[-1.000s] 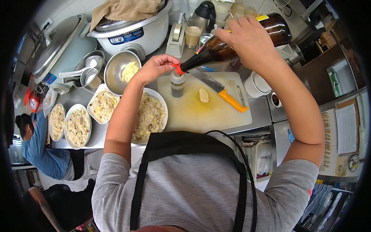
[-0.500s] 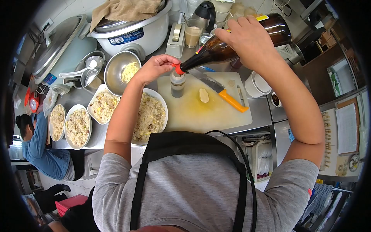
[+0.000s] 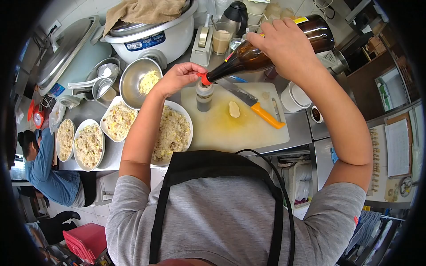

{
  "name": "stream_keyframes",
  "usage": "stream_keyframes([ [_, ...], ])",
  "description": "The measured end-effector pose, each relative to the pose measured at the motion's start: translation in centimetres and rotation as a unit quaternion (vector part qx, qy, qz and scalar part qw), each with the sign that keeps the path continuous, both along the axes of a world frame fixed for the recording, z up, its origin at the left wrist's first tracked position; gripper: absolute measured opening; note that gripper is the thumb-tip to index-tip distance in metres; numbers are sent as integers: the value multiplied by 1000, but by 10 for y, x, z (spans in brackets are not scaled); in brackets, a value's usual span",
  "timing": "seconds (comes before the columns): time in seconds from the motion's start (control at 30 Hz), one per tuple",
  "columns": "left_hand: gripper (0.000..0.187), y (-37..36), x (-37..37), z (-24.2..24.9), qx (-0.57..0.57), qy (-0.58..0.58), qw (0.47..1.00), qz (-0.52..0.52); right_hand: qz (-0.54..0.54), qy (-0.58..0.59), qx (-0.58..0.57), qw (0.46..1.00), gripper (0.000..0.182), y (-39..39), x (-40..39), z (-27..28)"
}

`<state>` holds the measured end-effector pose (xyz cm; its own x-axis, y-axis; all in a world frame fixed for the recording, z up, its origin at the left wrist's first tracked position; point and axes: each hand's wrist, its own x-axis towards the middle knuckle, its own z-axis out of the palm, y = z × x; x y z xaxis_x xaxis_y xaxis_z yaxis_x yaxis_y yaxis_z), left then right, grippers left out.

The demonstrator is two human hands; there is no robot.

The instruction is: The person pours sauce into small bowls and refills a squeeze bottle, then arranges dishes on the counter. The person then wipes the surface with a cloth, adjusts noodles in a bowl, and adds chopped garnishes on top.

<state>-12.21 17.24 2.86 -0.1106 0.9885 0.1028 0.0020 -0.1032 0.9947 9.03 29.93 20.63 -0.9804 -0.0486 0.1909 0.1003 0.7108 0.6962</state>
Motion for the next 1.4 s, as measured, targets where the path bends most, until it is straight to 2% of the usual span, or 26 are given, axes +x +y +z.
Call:
stream_keyframes([
  [0.8,23,0,1,-1,-7,-8,1000,-1,-12,-14,8,1000,63,-2,-2,2],
  [1.4,23,0,-1,-3,0,-16,1000,-2,-1,-10,-2,1000,63,-2,-3,2],
])
